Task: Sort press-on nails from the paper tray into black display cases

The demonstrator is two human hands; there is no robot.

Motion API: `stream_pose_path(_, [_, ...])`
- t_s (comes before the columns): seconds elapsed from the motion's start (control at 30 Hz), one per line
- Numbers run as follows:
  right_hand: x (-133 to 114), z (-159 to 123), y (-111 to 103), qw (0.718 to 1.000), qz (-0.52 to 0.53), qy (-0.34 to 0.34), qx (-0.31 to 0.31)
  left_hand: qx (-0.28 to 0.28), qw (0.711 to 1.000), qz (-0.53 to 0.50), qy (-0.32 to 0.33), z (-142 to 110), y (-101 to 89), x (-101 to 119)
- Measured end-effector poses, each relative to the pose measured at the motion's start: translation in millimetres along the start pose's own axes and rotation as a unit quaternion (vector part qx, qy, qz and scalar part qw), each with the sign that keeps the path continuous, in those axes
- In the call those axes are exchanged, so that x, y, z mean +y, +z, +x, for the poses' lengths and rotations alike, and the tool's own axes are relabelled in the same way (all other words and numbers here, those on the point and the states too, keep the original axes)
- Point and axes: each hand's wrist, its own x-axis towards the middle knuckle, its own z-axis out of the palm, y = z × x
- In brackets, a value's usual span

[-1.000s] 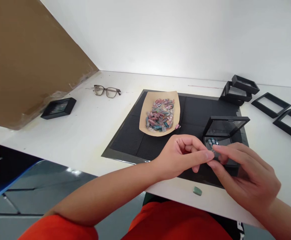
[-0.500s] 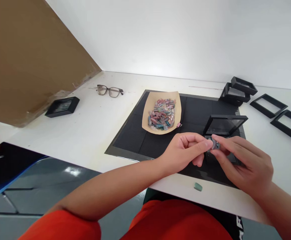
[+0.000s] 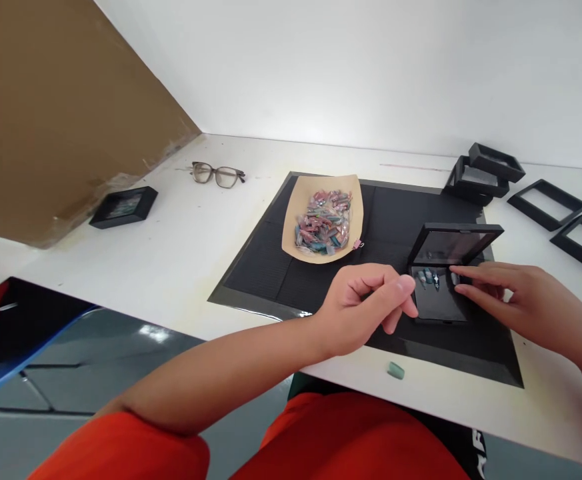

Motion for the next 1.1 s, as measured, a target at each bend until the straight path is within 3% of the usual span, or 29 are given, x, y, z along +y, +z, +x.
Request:
stream_pose_path(0.53, [-7, -6, 9, 0.999, -0.012, 0.034, 0.003, -0.066, 0.994, 0.084, -0.020, -3, -1.2, 0])
stream_pose_path(0.77, [-4, -2, 6, 0.997, 0.035, 0.069, -0.006, -0.063, 0.994, 0.081, 0.036, -3, -1.0, 0])
stream_pose_path(1.1, [-13, -1, 12, 0.996, 0.021, 0.083, 0.028, -0.063, 0.990, 0.097, 0.080, -4, -2.2, 2])
